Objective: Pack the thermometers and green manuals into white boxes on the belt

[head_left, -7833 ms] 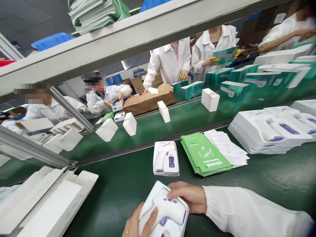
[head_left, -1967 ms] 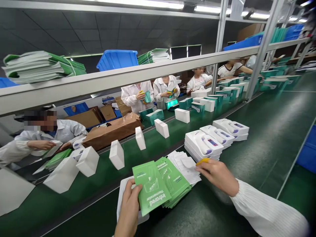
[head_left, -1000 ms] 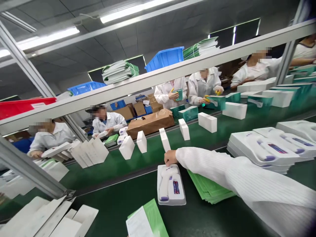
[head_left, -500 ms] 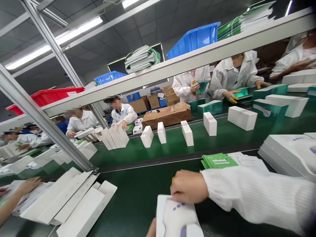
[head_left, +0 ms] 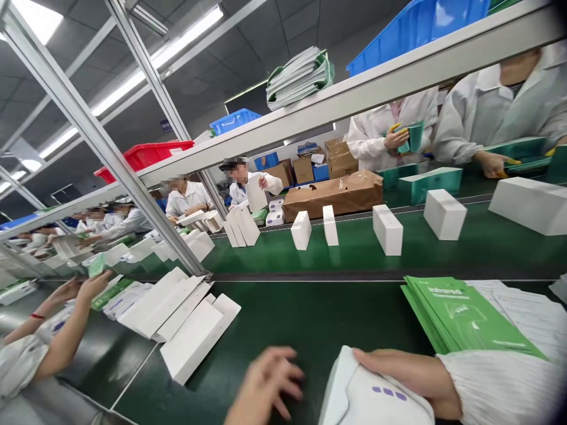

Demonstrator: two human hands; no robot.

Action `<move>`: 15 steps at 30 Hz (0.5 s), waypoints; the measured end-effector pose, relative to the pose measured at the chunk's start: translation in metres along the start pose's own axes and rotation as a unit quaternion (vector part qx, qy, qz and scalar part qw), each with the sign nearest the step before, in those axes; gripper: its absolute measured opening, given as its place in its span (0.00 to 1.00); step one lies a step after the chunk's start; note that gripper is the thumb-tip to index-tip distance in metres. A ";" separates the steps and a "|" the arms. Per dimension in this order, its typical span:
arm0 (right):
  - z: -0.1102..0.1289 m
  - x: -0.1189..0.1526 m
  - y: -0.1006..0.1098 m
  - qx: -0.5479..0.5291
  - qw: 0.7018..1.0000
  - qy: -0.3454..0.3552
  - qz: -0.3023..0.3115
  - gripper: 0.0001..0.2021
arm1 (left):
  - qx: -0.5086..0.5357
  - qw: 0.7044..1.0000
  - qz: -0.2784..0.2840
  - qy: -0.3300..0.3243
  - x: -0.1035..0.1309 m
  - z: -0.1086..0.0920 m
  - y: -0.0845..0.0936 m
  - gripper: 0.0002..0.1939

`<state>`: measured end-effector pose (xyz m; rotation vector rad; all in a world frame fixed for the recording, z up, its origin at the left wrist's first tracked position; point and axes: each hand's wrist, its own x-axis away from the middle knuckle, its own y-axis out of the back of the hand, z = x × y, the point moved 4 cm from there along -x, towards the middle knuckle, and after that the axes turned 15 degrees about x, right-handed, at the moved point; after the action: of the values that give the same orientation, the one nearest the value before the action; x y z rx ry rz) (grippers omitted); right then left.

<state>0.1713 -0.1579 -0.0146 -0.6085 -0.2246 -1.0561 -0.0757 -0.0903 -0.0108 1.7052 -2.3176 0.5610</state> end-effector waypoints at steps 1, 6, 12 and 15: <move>-0.003 0.001 0.001 -0.026 1.000 -0.015 -0.008 0.22 | -0.209 0.968 -0.070 -0.116 -0.008 -0.026 0.026 0.22; 0.007 0.006 -0.004 -0.144 0.989 0.005 0.024 0.26 | -0.509 0.779 -0.304 -0.205 -0.019 -0.077 0.114 0.29; 0.033 -0.005 0.009 -0.170 0.967 0.106 -0.156 0.14 | -0.680 0.699 -0.152 -0.161 0.002 -0.040 0.077 0.33; 0.035 -0.018 0.018 -0.152 0.949 0.143 -0.235 0.12 | -0.683 0.718 -0.086 -0.104 0.009 -0.037 0.066 0.37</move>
<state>0.1821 -0.1179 -0.0007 -0.6840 0.0566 -1.6452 -0.1435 -0.0656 0.0149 1.0865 -1.6544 -1.1851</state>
